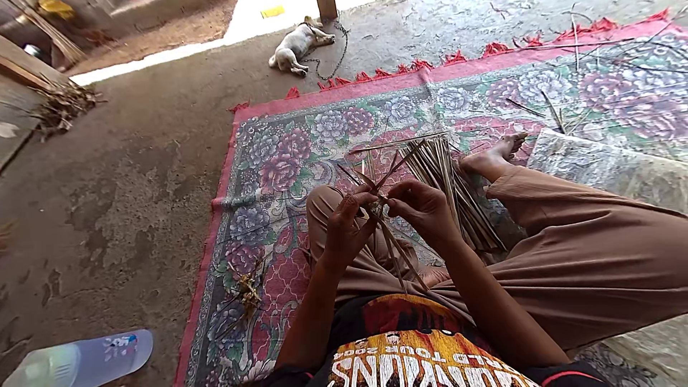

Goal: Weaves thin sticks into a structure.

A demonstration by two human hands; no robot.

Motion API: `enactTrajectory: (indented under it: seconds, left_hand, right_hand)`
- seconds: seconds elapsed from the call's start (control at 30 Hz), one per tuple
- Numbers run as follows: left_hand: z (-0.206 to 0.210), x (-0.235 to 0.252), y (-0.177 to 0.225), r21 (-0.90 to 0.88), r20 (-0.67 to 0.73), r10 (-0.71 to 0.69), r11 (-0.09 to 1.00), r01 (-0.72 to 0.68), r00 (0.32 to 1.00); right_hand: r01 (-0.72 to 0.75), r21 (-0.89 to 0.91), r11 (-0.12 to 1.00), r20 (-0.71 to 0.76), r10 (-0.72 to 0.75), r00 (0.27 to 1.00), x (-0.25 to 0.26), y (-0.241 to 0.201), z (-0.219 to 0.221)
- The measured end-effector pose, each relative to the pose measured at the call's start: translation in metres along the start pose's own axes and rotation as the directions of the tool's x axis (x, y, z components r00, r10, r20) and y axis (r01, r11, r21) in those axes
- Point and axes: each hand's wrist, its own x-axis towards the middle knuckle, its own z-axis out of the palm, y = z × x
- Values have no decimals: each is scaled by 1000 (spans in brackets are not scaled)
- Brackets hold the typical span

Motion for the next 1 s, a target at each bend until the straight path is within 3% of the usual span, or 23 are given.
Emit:
enactTrajectory:
  seconds: [0.2,0.4,0.5,0.73,1.0]
  left_hand:
    - [-4,0,-3,-25,47,34,999,-33,998]
    - [9,3,0,143,-36,57,988,-51,998]
    - [9,3,-4,242,-63,106,966,-88,992]
    - [15,-7,-7,186,-159,123,978,-92,980]
    - [18,-6,-12,74,-171,106,993,-95,979]
  right_hand:
    - [22,-1,1000,68,-22,997,0,-2,-2]
    - [48,-86,995,115,-38,993,-1,1,15]
    - [-36,-41,999,112,40,993,-2,-3,23]
    - [-94,11,996,62,93,994,-2,-3,28]
    - [9,-119,993,121,5,993,-5,2,26]
